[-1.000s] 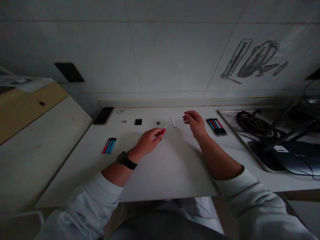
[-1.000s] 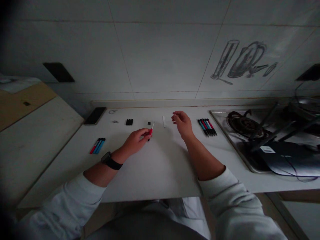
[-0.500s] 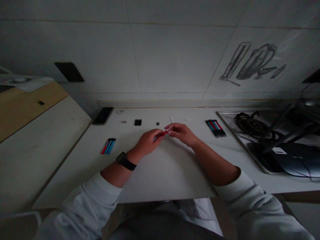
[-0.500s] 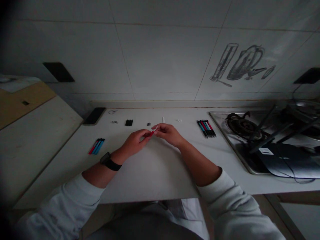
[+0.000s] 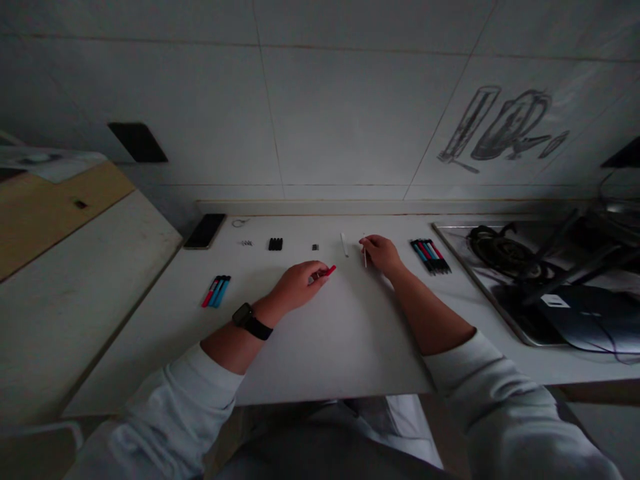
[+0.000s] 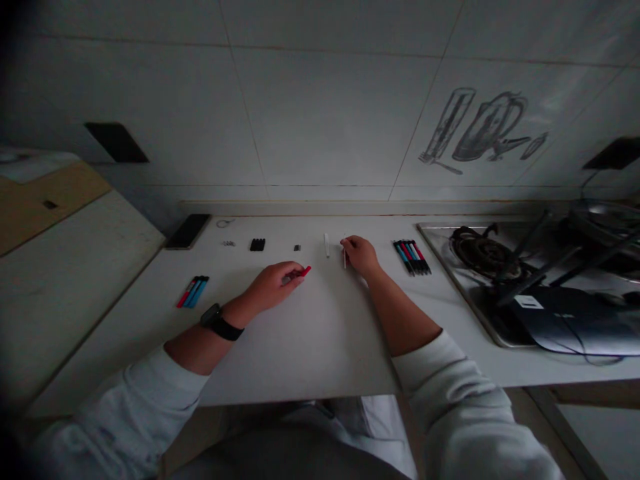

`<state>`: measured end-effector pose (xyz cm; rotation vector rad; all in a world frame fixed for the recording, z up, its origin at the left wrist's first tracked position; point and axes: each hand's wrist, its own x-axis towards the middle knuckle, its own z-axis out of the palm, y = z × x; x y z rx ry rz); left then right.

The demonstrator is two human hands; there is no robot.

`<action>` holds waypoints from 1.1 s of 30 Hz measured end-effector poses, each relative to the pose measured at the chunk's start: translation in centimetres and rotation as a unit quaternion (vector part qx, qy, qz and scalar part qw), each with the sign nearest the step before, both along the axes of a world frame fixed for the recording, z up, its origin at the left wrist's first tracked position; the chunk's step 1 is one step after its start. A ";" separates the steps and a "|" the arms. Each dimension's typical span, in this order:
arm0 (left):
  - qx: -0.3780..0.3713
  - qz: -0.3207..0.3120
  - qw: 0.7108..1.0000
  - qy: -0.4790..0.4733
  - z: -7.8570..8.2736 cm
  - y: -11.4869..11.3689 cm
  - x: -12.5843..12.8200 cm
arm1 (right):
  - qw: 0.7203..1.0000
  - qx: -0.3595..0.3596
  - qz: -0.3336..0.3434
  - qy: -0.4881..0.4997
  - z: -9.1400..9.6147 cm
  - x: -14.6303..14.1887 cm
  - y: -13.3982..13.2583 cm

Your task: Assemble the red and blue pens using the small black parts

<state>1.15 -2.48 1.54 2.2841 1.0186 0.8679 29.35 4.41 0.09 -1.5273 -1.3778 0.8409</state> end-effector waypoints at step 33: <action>-0.027 -0.016 0.999 0.029 -0.1 0.1 -0.2 | 0.925 0.009 -0.120 -0.362 -0.1 5.1 1.2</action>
